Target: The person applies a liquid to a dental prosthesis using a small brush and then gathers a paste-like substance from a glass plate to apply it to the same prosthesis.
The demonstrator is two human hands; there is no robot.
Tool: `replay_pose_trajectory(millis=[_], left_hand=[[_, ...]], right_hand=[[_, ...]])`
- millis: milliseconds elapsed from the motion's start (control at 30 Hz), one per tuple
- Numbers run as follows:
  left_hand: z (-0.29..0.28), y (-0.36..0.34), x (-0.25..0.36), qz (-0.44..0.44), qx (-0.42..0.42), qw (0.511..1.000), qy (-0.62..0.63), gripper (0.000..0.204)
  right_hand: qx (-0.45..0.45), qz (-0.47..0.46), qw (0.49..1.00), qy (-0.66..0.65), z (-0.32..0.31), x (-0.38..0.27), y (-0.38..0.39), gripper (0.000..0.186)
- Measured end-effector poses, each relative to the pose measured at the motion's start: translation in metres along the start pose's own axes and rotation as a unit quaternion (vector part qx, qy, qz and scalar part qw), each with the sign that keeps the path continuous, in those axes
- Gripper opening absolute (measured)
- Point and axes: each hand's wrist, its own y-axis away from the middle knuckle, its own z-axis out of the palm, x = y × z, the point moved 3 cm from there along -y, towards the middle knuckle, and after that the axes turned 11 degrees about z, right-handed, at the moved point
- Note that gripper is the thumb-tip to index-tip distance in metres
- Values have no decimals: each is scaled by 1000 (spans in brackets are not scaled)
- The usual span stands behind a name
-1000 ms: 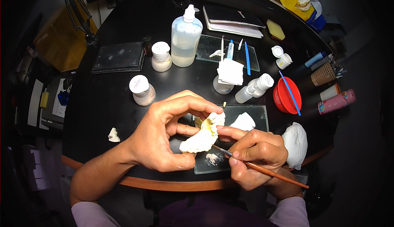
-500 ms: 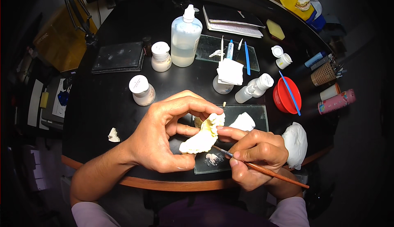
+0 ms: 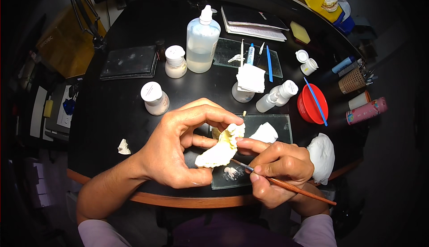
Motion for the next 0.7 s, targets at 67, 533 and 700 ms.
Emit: replay_pose_trajectory(millis=[67, 533, 700], left_hand=[[0, 0, 0, 5, -1, 1000, -8, 70], [1, -1, 1, 0, 1, 1000, -9, 70], [-1, 0, 0, -1, 2, 1000, -8, 70]], right_hand=[[-12, -7, 1000, 3, 0, 0, -1, 12], [-5, -8, 1000, 4, 1, 1, 1, 12], [-5, -12, 1000, 9, 0, -1, 0, 12]])
